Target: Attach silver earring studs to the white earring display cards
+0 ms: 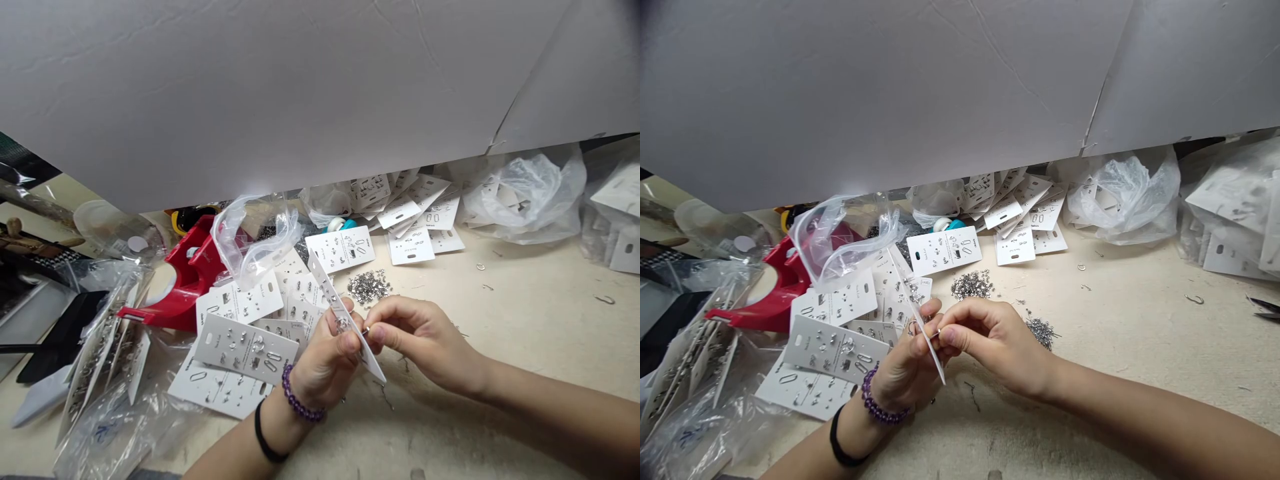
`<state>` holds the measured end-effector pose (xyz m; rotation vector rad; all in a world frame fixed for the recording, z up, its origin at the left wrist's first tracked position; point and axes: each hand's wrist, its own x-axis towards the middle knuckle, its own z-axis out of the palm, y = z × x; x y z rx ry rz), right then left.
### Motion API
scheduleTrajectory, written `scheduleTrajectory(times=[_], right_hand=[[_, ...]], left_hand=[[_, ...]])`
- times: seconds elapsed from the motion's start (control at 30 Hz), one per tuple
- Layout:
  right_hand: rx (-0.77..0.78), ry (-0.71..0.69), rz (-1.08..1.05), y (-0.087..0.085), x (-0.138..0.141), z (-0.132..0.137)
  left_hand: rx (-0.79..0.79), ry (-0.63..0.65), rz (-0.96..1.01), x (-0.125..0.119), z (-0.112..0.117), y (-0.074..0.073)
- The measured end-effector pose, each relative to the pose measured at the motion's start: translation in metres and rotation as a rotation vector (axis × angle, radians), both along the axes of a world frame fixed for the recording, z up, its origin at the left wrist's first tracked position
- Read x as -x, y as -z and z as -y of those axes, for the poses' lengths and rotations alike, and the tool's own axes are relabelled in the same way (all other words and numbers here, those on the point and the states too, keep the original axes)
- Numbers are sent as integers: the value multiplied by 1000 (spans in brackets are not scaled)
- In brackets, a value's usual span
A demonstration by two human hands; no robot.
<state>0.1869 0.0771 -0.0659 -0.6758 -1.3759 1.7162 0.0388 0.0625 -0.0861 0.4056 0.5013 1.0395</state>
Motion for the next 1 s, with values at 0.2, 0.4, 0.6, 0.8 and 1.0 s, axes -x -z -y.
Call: scheduleTrajectory(times=[0.2,0.4,0.6,0.8,1.0], right_hand=[[-79,9,30,1,1,3],[-113,72,24,7,4,10],[-186,111,91,11,4,12],[-216,120,152,12,3,11],[-253,80,171,3,2,3]], left_hand=[[28,-7,-10,-4,4,1],[81,-4,32,-6,7,4],[134,7,60,-9,10,7],[150,25,-31,-8,9,6],[88,37,-61,-4,3,-2]])
